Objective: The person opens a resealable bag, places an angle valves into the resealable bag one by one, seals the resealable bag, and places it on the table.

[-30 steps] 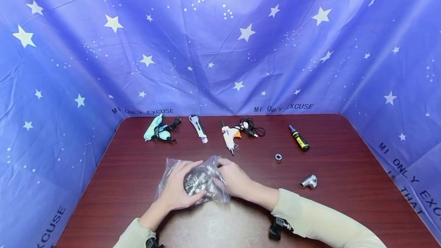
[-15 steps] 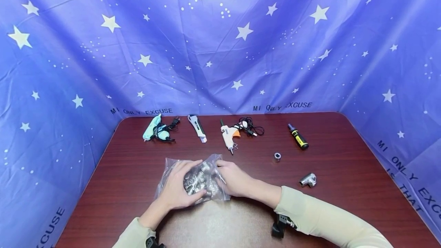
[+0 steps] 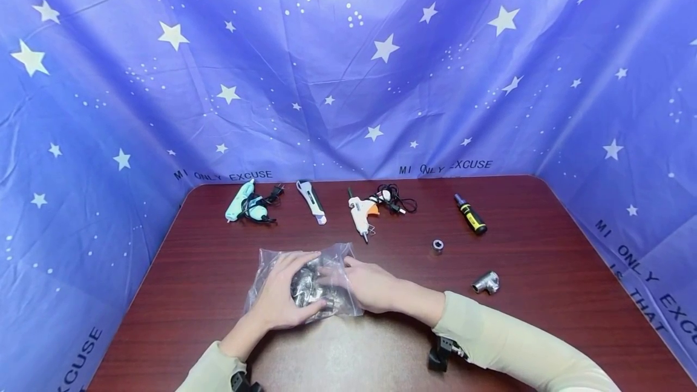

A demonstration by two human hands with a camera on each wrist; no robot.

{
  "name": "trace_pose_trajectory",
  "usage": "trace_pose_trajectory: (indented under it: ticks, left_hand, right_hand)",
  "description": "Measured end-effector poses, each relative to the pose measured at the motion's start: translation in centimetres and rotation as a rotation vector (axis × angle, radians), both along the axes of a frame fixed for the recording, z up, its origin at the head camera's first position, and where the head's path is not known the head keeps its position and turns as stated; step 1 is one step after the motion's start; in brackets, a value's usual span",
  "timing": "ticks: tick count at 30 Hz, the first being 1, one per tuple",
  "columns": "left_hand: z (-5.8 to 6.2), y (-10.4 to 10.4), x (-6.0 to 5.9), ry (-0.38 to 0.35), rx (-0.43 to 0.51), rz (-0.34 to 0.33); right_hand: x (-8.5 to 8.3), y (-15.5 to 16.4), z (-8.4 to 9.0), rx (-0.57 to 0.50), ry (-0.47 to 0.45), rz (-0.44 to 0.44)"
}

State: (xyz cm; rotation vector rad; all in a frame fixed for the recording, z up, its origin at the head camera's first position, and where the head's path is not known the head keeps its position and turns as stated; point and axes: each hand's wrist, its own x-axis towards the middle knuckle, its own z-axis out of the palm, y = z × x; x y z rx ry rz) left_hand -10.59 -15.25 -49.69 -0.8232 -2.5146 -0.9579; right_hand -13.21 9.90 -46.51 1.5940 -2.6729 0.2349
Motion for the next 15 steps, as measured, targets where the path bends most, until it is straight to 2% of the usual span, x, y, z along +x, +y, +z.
trace_pose_trajectory:
  ticks: [4,10,15]
  left_hand:
    - [-0.1,-0.1,0.0,0.0,-0.012,-0.003]
    - [0.0,-0.1,0.0,-0.023,-0.015,0.001]
    - [0.1,-0.2,0.1,-0.018,-0.022,0.005]
  right_hand:
    - [-0.2,0.1,0.3,0.004,-0.03,0.06]
    - [-0.9,1.5,1.0,-0.085,-0.17,0.089]
    - [-1.6,4.0,2.3,-0.129,-0.18,0.096]
